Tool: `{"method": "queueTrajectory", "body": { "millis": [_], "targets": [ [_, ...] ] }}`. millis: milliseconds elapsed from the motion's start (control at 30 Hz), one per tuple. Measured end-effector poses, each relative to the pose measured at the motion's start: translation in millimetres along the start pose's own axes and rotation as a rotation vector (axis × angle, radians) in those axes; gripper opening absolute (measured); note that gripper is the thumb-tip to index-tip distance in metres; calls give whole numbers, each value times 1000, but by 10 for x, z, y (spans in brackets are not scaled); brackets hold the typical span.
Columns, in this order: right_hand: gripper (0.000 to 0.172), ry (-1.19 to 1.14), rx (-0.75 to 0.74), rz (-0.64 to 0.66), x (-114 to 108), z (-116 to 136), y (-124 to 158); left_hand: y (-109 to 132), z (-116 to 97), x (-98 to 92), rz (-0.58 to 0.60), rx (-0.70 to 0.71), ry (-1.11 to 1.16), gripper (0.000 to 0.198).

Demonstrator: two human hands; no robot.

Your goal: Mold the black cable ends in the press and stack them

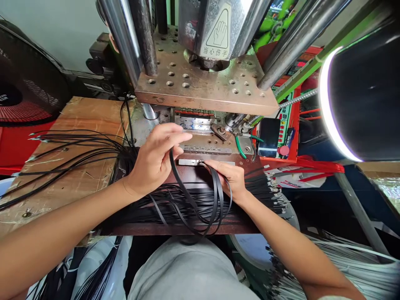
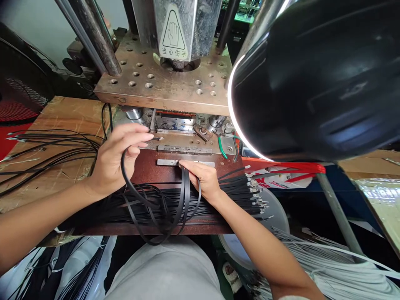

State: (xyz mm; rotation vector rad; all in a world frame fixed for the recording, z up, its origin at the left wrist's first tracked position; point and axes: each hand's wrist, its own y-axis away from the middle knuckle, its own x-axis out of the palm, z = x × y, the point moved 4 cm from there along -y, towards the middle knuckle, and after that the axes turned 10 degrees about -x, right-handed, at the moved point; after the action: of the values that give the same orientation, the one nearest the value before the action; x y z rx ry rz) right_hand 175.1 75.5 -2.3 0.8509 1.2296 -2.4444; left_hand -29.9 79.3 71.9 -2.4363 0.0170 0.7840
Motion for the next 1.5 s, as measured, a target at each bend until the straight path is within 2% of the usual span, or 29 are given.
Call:
{"method": "queueTrajectory", "body": {
  "millis": [67, 133, 233, 400, 667, 767, 900, 1033, 1200, 1300, 1367, 1500],
  "targets": [
    [32, 1, -5, -6, -3, -3, 5, -19, 46, 51, 69, -50, 12, 24],
    [32, 11, -14, 6, -9, 0, 12, -37, 95, 107, 83, -60, -6, 19],
    [32, 14, -30, 71, -7, 24, 11, -52, 167, 206, 99, -20, -40, 17],
    [29, 35, -15, 174, 13, 58, -57, -38, 238, 363, 210, 80, -16, 20],
    [31, 20, -41, 400, -83, 25, -92, -31, 285, 494, 343, 169, -12, 28],
    [27, 69, 21, 349, -133, 16, -104, -46, 271, 485, 333, 215, -28, 28],
    [16, -33, 267, 117, -183, -120, -130, -46, 250, 467, 328, 225, -39, 27],
    [18, -101, 362, 73, -138, -269, -139, -23, 218, 446, 314, 265, -72, 27],
    [17, -137, 340, 80, -95, -288, -158, 13, 148, 436, 329, 362, -107, 27],
    [15, -124, 287, 80, -85, -227, -154, 41, 126, 450, 358, 370, -105, 27],
    [16, -82, 221, 108, -73, -169, -144, 58, 146, 485, 398, 308, -111, 27],
    [20, -14, 91, 204, -52, -76, -117, 102, 276, 615, 520, 72, -173, 25]
  ]
}}
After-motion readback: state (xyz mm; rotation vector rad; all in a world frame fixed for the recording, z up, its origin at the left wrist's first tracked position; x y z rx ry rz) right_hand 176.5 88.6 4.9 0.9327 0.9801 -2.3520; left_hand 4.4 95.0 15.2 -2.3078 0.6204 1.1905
